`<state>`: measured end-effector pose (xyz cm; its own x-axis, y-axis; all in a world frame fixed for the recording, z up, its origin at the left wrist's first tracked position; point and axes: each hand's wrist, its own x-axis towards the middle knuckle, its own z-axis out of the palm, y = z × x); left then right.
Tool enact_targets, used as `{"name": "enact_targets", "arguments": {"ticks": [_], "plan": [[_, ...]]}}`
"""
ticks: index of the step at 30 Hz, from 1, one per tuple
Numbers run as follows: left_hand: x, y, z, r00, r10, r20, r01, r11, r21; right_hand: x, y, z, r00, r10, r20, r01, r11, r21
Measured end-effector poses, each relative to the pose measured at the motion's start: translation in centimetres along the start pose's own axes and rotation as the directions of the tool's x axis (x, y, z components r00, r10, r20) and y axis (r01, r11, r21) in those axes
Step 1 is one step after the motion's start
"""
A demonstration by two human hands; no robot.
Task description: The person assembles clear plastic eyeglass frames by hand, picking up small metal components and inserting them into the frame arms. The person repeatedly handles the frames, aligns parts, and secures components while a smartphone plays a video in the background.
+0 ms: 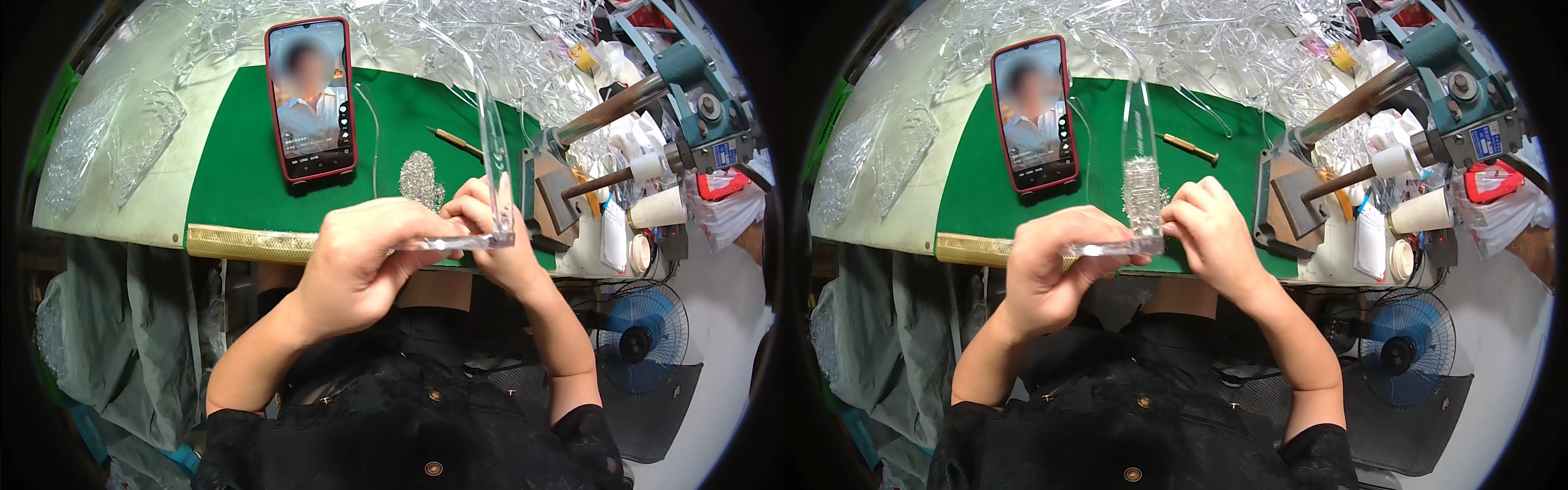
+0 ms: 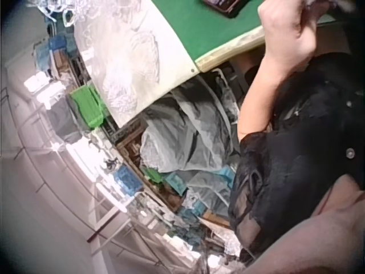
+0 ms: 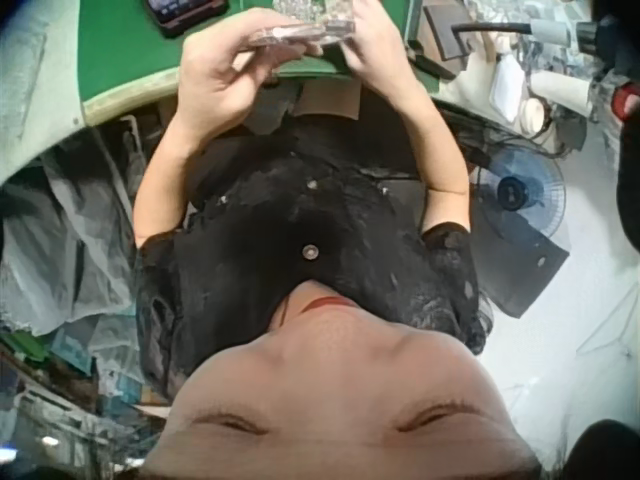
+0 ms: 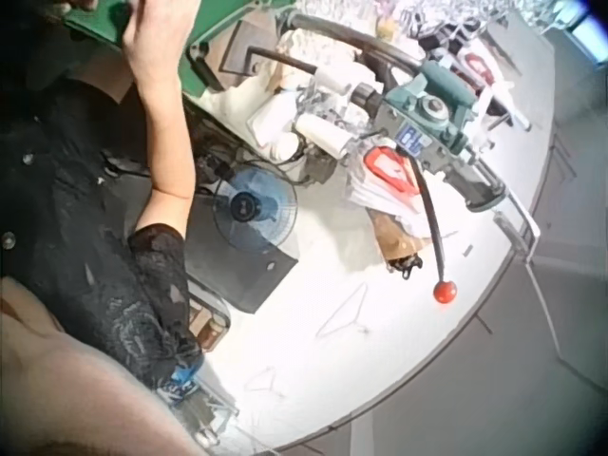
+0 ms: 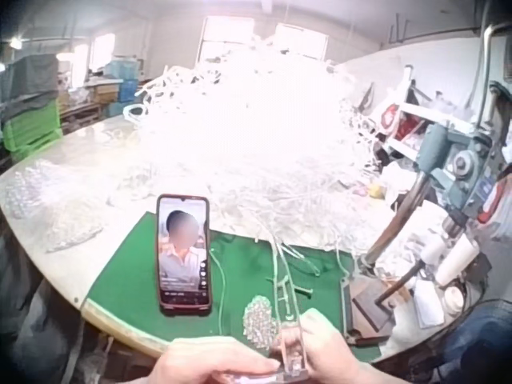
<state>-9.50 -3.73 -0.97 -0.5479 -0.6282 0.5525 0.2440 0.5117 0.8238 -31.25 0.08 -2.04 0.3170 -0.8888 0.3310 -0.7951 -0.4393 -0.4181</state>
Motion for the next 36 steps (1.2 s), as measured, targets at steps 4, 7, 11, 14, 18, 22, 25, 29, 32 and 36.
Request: {"name": "enact_targets", "arguments": {"ticks": [4,7,11,14,18,22,25,29,32,36], "plan": [[0.2,-0.3,-0.4,0.999,0.017,-0.041,-0.018,0.999,-0.026,-0.3,0.1,1.2,1.0,-0.022,0.008,0.023,0.999,-0.028],[0.3,-0.2,-0.3,0.998,0.049,-0.048,-0.051,0.998,-0.045,-0.3,0.0,1.7,0.998,-0.051,0.036,0.053,0.996,-0.066],[-0.1,-0.5,-0.1,0.999,0.027,-0.046,-0.029,0.999,-0.043,-0.2,-0.2,2.2,0.995,-0.082,0.052,0.089,0.983,-0.16],[-0.1,-0.1,0.0,0.999,-0.015,-0.038,0.013,0.999,-0.046,-0.5,-0.4,2.5,0.997,-0.072,0.039,0.078,0.977,-0.197],[-0.1,0.2,0.4,1.0,-0.016,-0.023,0.017,1.0,0.02,0.0,0.6,-0.2,0.998,-0.044,-0.053,0.044,0.999,0.01],[0.3,0.4,1.7,0.997,-0.048,0.055,0.048,0.999,0.011,0.1,-0.6,-4.9,0.968,0.047,-0.248,0.127,0.758,0.639],[-0.1,0.0,2.4,0.996,-0.058,0.074,0.057,0.998,0.009,0.2,-1.7,-5.6,0.942,-0.045,-0.334,0.234,0.801,0.551],[0.1,-0.1,3.1,0.995,-0.043,0.089,0.046,0.999,-0.029,-0.2,-2.5,-6.4,0.935,-0.07,-0.347,0.224,0.877,0.426],[0.2,-0.1,3.1,0.994,-0.036,0.104,0.039,0.999,-0.022,-0.3,-2.7,-6.2,0.933,-0.072,-0.352,0.218,0.891,0.397],[0.1,0.0,2.9,0.993,-0.034,0.114,0.035,0.999,-0.007,-0.4,-2.9,-6.2,0.934,-0.072,-0.351,0.208,0.906,0.369]]}}
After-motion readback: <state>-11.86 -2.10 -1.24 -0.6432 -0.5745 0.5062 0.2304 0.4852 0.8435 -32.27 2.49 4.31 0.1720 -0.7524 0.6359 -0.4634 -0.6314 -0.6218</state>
